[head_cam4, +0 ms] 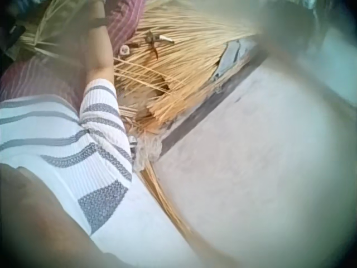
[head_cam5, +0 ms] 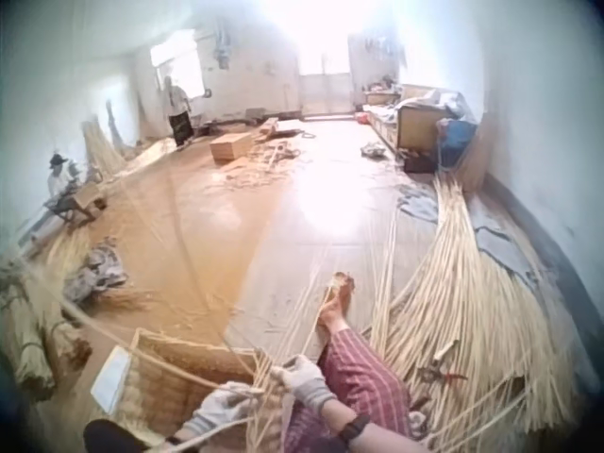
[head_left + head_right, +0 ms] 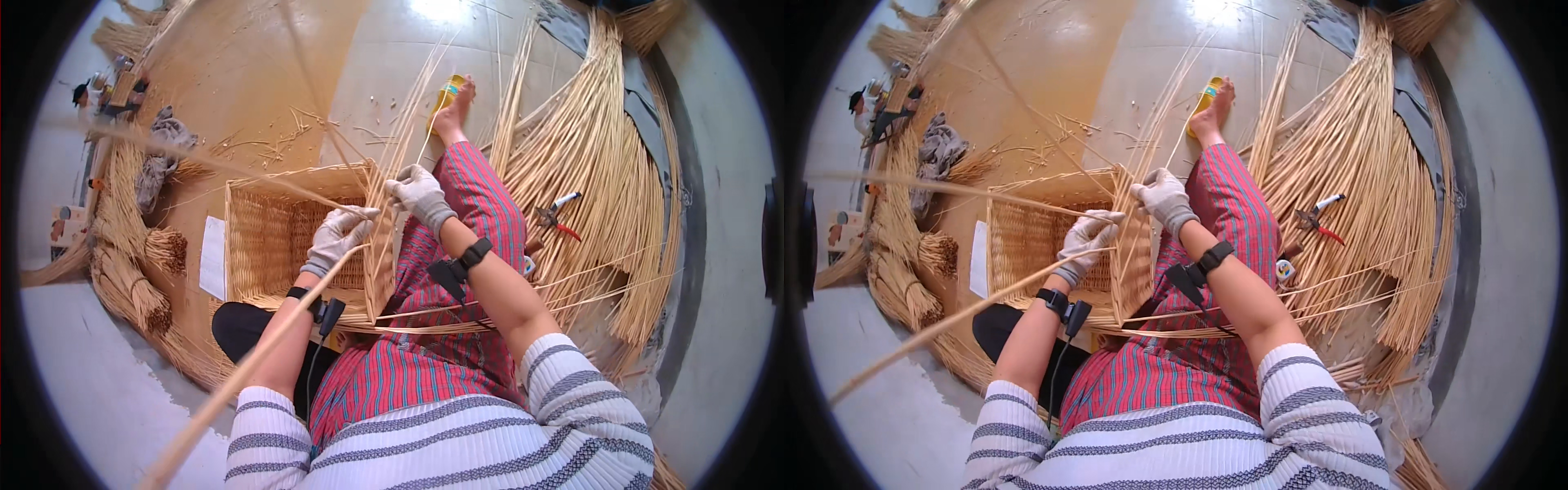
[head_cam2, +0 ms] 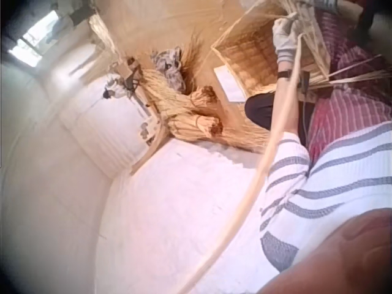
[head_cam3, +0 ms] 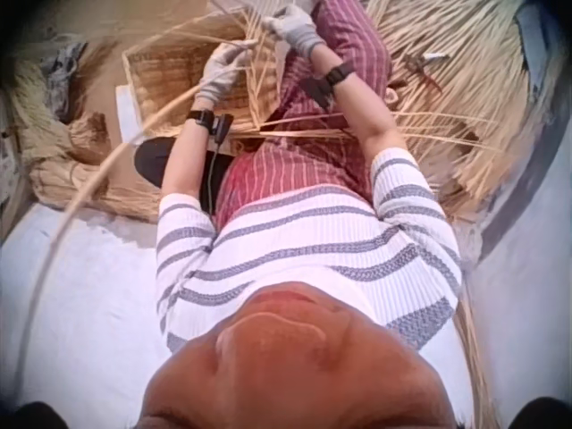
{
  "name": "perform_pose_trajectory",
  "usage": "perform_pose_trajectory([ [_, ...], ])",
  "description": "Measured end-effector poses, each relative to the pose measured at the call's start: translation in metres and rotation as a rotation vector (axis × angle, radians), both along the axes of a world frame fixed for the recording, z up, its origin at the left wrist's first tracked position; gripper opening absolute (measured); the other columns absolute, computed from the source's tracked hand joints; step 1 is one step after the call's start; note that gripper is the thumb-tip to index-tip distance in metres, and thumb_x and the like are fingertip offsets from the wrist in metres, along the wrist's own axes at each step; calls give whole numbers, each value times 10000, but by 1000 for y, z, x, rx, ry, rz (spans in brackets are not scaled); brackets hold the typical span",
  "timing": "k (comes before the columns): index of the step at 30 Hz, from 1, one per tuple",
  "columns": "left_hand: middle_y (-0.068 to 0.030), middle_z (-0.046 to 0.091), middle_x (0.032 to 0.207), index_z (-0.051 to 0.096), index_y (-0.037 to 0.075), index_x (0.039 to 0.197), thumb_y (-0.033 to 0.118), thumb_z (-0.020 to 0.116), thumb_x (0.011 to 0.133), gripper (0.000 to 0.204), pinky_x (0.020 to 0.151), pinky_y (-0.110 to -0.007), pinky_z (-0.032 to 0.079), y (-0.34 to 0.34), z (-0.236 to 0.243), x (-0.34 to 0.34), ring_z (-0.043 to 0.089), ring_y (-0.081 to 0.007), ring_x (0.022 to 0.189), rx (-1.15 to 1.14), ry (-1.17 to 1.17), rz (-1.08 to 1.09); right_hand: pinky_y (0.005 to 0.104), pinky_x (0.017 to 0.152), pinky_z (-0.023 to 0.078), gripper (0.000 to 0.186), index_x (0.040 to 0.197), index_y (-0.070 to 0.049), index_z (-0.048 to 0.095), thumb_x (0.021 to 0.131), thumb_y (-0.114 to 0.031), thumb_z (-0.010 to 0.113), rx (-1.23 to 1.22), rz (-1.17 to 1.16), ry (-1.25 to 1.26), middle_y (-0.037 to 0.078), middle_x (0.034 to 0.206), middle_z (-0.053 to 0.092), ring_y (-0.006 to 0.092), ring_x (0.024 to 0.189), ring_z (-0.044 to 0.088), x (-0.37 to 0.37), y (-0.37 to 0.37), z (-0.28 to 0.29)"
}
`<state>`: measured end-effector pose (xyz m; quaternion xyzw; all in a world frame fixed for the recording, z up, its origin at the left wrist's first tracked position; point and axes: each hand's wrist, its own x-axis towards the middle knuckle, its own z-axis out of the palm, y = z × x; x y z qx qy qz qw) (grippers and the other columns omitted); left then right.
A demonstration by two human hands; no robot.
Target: The recorder is weaving a square basket using long thin stalks of material while seated on the floor of a workshop.
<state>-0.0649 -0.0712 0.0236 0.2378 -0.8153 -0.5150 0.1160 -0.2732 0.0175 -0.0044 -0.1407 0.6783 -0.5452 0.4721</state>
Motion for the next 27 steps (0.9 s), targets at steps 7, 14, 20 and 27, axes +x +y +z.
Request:
perform_pose_trajectory([
  [7, -64, 681, 1130, 663, 115, 1285, 125, 646, 980, 306, 1029, -364, 449, 12, -11, 2, 591, -210, 1130, -213, -26, -13, 356, 881, 542, 236, 1052, -99, 674, 824, -105, 738, -741, 124, 671, 78, 1077, 722, 223, 984, 690, 2, 5, 50],
  [14, -195, 508, 1396, 541, 116, 1373, 259, 626, 983, 424, 1124, -430, 365, 13, -5, -1, 462, -356, 1336, -416, 62, 95, 420, 1027, 460, 490, 1283, -217, 678, 803, -153, 754, -382, 495, 1188, 75, 1178, 698, 307, 1115, 621, 13, -48, 80],
  [20, -143, 522, 1458, 635, 164, 1358, 292, 612, 998, 383, 1157, -395, 340, 0, 5, 0, 463, -322, 1369, -346, -81, -32, 293, 774, 548, 286, 1077, -100, 716, 799, -110, 780, -416, 232, 291, 74, 961, 708, 165, 847, 670, -47, -51, 27],
  [27, -64, 582, 1379, 533, 51, 1398, 363, 646, 995, 521, 1148, -335, 332, 0, -9, -5, 457, -185, 1361, 303, 34, -11, 440, 728, 539, 278, 953, -36, 575, 854, -250, 721, -50, 6, 527, 172, 792, 658, 339, 749, 675, 72, 58, 34],
])
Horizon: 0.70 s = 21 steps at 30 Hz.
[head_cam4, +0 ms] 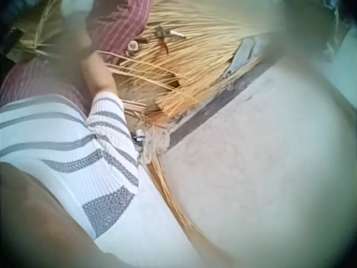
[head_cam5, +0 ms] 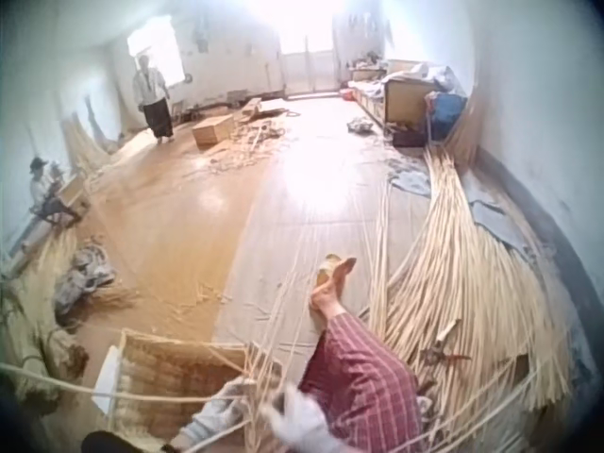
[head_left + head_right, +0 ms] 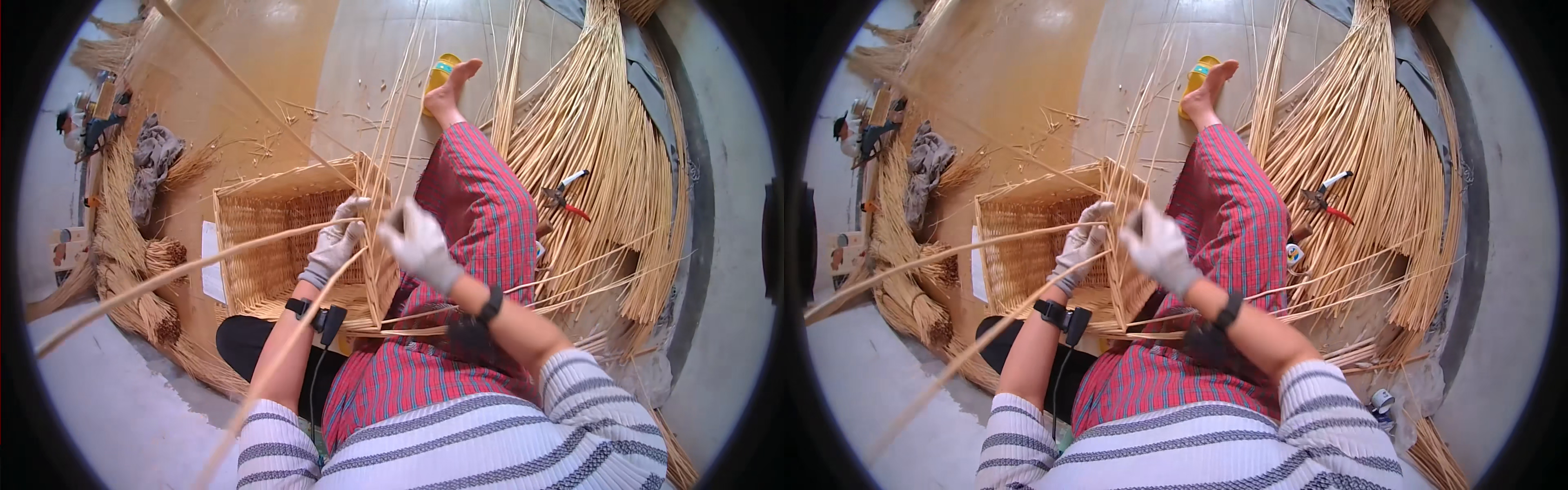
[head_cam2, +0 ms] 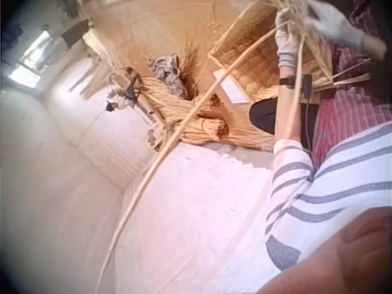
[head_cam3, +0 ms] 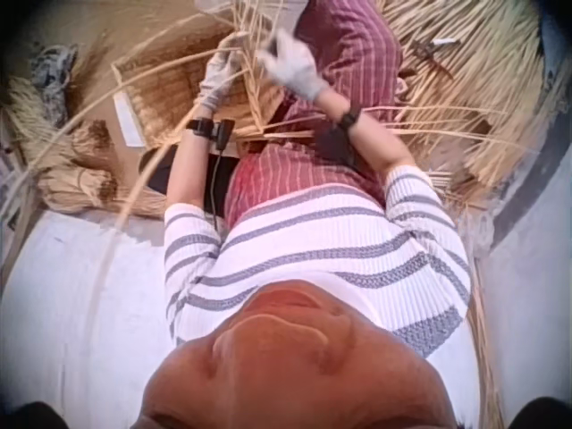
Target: The recorder is weaving a square basket using long thin stalks of material while seated on the floor of a workshop.
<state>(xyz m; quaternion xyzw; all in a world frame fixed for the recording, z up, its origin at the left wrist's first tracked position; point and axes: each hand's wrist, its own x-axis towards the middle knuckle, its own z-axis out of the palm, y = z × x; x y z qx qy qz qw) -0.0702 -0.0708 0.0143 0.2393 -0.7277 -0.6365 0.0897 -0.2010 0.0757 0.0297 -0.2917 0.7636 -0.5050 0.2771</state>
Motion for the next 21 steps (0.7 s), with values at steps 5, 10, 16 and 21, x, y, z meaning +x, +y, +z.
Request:
perform_pose_trajectory([
  [5, -33, 597, 1210, 552, 87, 1253, 334, 828, 848, 549, 1095, -330, 371, 6, -14, -12, 513, -159, 1210, -30, 46, 107, 465, 733, 532, 455, 938, -69, 582, 786, -456, 767, 303, 341, 279, 152, 799, 660, 362, 803, 669, 52, 22, 28],
  [10, -18, 596, 1229, 571, 93, 1251, 303, 843, 831, 543, 1076, -326, 388, -6, -19, -7, 532, -151, 1190, 54, 80, 123, 498, 743, 538, 415, 948, -46, 561, 789, -371, 764, 231, 248, 32, 207, 805, 668, 400, 819, 678, 62, -2, 8],
  [16, 9, 611, 1164, 586, 95, 1224, 204, 820, 843, 461, 1003, -305, 437, -11, -12, -4, 545, -120, 1112, 24, 63, 89, 527, 741, 547, 421, 1010, -59, 553, 824, -400, 716, 277, 353, 94, 242, 851, 685, 437, 835, 677, 62, 0, 0],
  [21, -6, 662, 1133, 616, 100, 1203, 187, 839, 823, 450, 988, -326, 481, -9, -13, -6, 581, -125, 1110, 63, 0, 92, 524, 747, 542, 513, 1066, -66, 566, 882, -534, 666, 378, 596, 275, 229, 924, 694, 411, 879, 688, 28, -1, 41],
])
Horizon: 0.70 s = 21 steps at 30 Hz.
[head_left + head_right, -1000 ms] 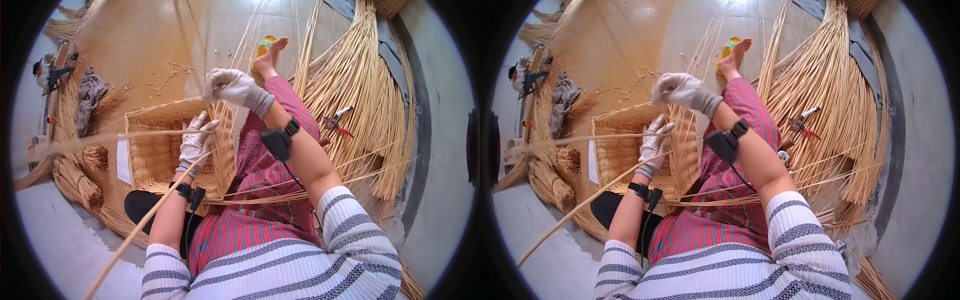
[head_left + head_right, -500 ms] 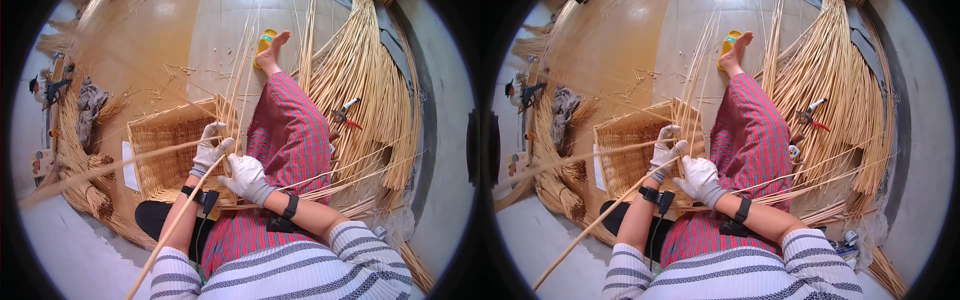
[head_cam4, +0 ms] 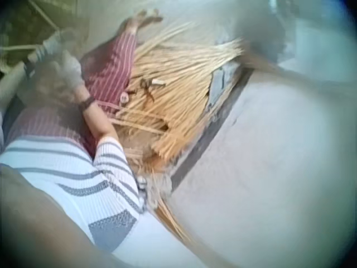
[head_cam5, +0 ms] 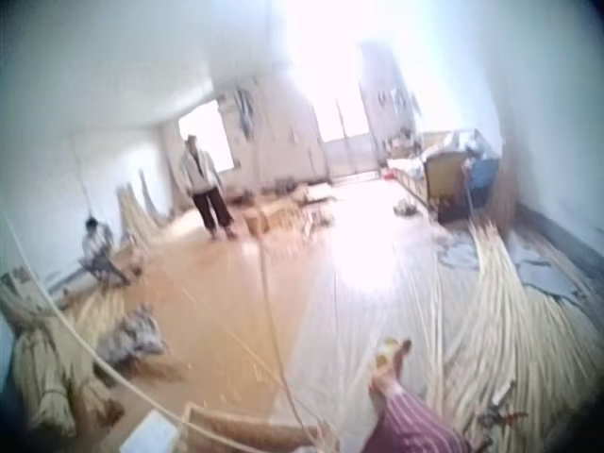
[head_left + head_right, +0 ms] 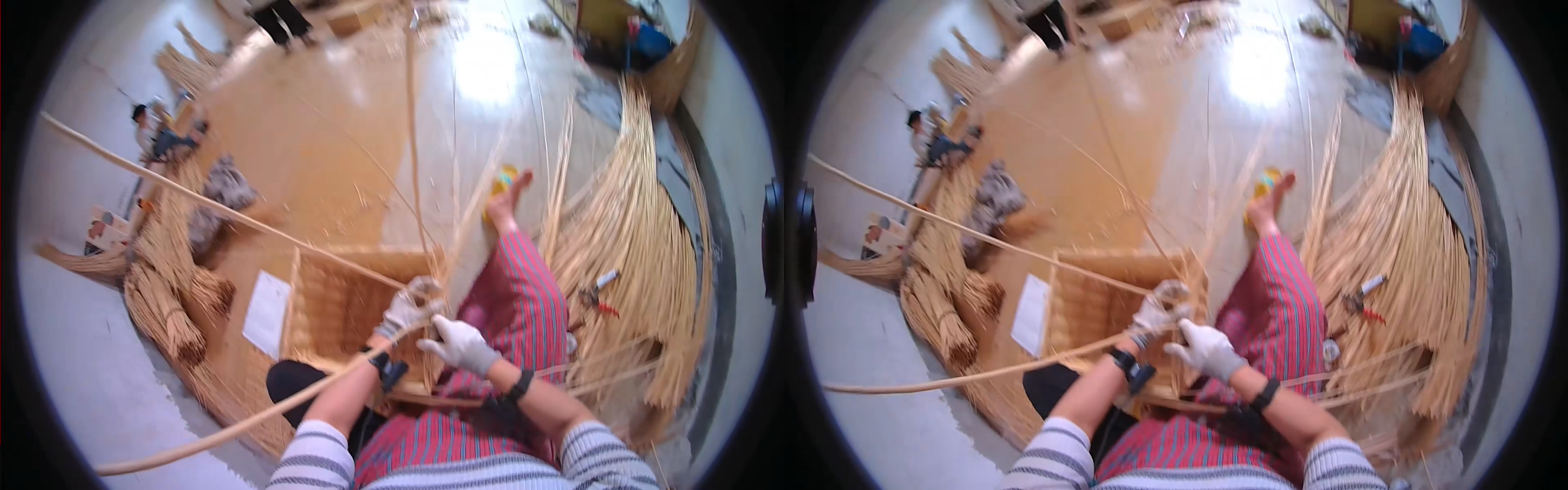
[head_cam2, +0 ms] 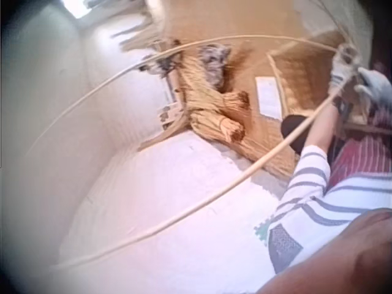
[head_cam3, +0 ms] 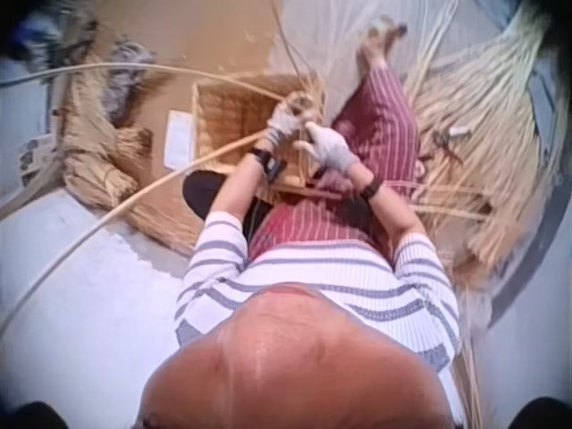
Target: The recorder is weaving a square basket using long thin stalks of material while seated on the floor of a workshop.
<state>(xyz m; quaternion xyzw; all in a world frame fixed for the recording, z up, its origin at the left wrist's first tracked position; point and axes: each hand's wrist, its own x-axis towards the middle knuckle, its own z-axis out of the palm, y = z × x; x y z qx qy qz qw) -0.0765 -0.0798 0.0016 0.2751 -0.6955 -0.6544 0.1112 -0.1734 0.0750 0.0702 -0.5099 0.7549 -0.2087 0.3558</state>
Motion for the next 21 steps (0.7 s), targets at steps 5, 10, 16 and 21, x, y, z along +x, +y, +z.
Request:
perform_pose_trajectory([
  [5, -26, 661, 1142, 596, 70, 1266, 89, 872, 759, 578, 931, -306, 532, -7, -22, 3, 639, -135, 1028, 283, 190, -21, 443, 777, 538, 257, 996, -97, 634, 861, -296, 725, -650, 98, 163, 162, 929, 667, 372, 907, 655, 2, -12, 9],
  [10, 25, 659, 1059, 618, 98, 1188, 263, 869, 815, 479, 834, -254, 523, 2, -22, 1, 612, -76, 949, 42, 114, 28, 350, 825, 597, 228, 1098, -24, 661, 1057, -215, 543, -611, -678, -1050, 56, 971, 707, 179, 906, 703, -14, -7, -32],
  [16, 18, 667, 1091, 636, 98, 1196, 280, 859, 829, 466, 889, -258, 508, 2, -10, 2, 603, -82, 1006, -34, 87, 6, 361, 867, 582, 388, 1079, -2, 663, 1075, -347, 486, -628, -570, -964, 105, 1026, 718, 205, 950, 704, -18, 9, -54],
  [21, -20, 629, 1252, 541, 75, 1357, 271, 735, 946, 496, 1065, -318, 430, 0, 1, 10, 559, -126, 1173, -184, 42, -117, 365, 966, 526, 426, 1033, 13, 653, 1075, -370, 473, -848, -299, -773, 125, 1030, 713, 209, 1021, 674, -4, 15, -39],
])
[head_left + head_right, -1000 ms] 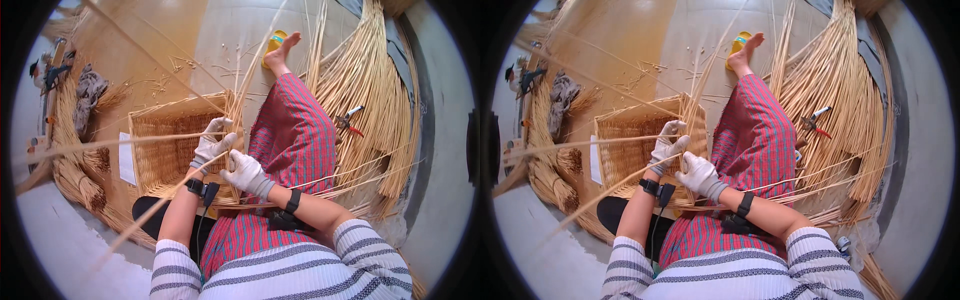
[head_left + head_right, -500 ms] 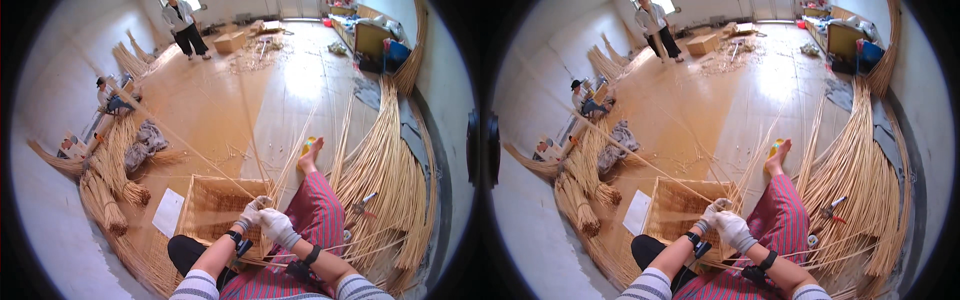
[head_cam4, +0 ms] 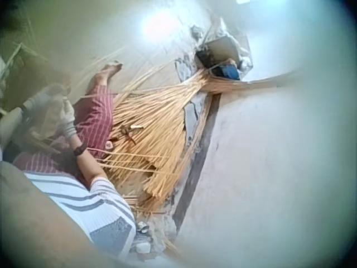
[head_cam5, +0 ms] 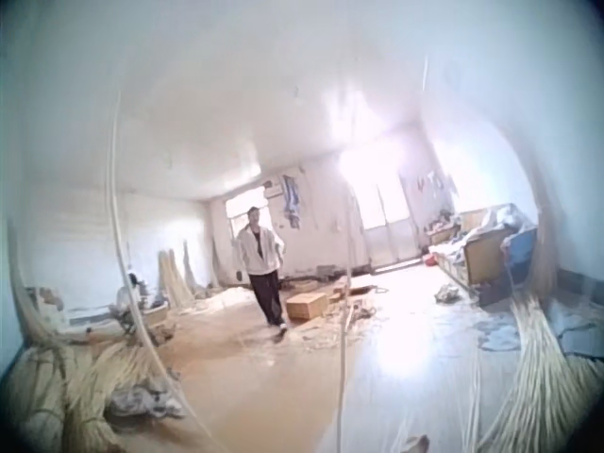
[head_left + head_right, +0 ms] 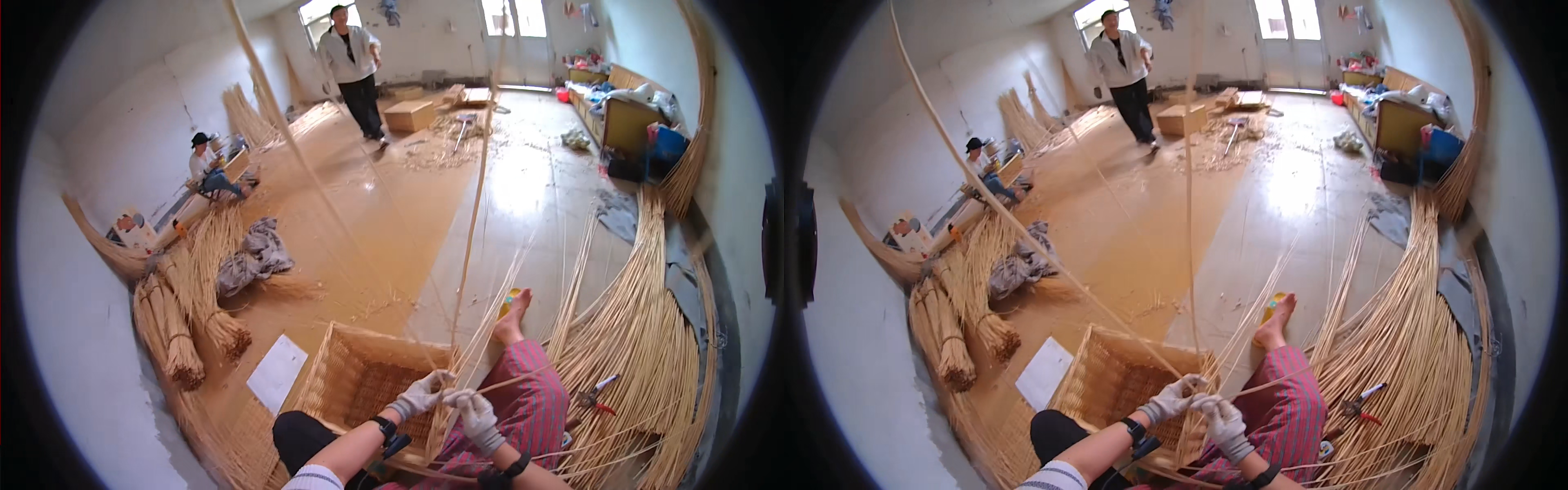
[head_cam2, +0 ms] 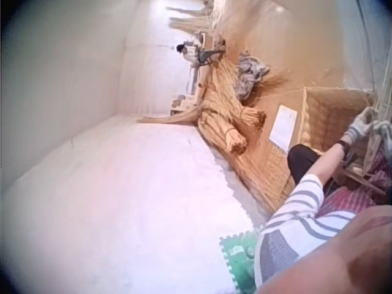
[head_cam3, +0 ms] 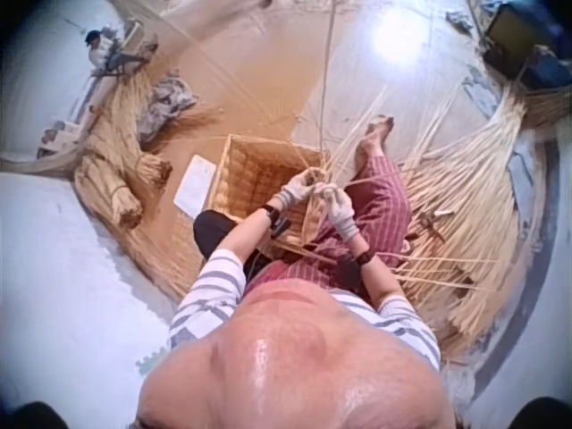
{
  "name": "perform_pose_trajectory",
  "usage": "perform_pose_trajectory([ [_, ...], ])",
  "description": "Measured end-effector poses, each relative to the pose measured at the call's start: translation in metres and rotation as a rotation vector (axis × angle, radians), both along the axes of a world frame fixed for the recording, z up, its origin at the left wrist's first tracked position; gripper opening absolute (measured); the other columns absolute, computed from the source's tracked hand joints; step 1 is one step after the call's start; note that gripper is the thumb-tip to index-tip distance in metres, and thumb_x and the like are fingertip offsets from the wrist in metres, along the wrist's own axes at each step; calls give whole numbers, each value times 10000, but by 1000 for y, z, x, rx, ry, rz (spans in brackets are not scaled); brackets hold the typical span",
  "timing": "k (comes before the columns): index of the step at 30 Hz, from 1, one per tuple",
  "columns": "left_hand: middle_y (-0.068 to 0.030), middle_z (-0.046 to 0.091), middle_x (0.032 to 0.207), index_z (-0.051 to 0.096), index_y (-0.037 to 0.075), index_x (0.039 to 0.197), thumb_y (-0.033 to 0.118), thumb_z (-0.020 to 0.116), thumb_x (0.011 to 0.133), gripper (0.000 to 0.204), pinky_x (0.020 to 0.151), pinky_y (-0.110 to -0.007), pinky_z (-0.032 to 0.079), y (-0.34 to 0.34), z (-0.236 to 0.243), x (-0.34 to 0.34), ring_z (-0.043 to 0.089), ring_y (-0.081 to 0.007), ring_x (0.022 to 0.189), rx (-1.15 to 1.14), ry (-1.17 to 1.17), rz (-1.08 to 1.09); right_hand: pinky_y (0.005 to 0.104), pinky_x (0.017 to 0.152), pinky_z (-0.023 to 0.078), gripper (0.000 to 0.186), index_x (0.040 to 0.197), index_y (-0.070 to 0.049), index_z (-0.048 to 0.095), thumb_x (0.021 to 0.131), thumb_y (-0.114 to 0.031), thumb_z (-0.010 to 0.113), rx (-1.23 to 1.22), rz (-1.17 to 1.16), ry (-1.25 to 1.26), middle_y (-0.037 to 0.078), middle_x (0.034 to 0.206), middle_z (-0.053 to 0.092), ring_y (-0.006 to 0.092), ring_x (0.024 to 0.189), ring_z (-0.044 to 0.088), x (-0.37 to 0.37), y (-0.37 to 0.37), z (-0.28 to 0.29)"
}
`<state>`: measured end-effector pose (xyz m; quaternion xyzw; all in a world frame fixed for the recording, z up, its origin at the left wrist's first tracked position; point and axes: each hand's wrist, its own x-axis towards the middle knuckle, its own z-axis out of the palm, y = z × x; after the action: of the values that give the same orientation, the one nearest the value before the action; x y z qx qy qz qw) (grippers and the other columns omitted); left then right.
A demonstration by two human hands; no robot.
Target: The recorder is weaving a square basket using long thin stalks of material while seated on the floor of a workshop.
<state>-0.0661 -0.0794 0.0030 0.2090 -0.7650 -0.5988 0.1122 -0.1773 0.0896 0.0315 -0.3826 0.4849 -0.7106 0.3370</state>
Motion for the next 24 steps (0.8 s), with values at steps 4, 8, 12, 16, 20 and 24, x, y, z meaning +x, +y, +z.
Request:
perform_pose_trajectory([
  [4, -117, 477, 1496, 308, 84, 1557, 365, 663, 983, 730, 1135, -357, 377, 9, 24, 14, 458, -175, 1369, -27, -130, -92, 361, 967, 530, 470, 1090, 10, 638, 1064, -429, 470, 106, -19, -89, 113, 1050, 713, 203, 1030, 678, -3, 5, 1],
  [8, -159, 330, 1594, 89, 88, 1613, 416, 629, 992, 885, 1137, -367, 383, 34, 51, 58, 438, -258, 1421, 251, -85, -18, 372, 970, 525, 508, 1136, -6, 632, 1051, -478, 465, 77, 47, -225, 103, 1105, 696, 193, 1031, 670, -4, 10, -2],
  [12, -190, 679, 1237, 552, 80, 1385, 522, 569, 979, 600, 990, -399, 502, 61, 75, 110, 654, -313, 1164, -267, -474, -197, 366, 977, 520, 481, 1133, -6, 652, 1050, -452, 491, 58, -1, -188, 92, 1085, 703, 181, 1049, 660, 2, 8, -4],
  [16, -168, 718, 1033, 677, 76, 1145, 636, 645, 848, 634, 862, -466, 524, 93, 88, 119, 664, -383, 994, -610, -520, -382, 385, 1005, 522, 423, 1159, 38, 652, 1061, -351, 517, 99, -4, -250, 137, 1149, 702, 222, 1088, 668, 7, -2, -8],
  [20, -168, 694, 1057, 651, 106, 1088, 676, 693, 766, 656, 859, -479, 514, 104, 87, 108, 670, -366, 1010, -657, -651, -369, 367, 1029, 502, 304, 1107, 59, 685, 1067, -187, 511, 79, -10, -281, 128, 1143, 721, 224, 1128, 658, 11, -7, -11],
  [24, -158, 697, 1042, 628, 133, 1116, 550, 721, 783, 542, 853, -472, 522, 102, 90, 107, 680, -347, 999, -640, -694, -356, 336, 999, 508, 310, 1108, 8, 711, 1061, -243, 536, 36, -54, -283, 94, 1108, 731, 167, 1069, 669, 23, -11, -3],
])
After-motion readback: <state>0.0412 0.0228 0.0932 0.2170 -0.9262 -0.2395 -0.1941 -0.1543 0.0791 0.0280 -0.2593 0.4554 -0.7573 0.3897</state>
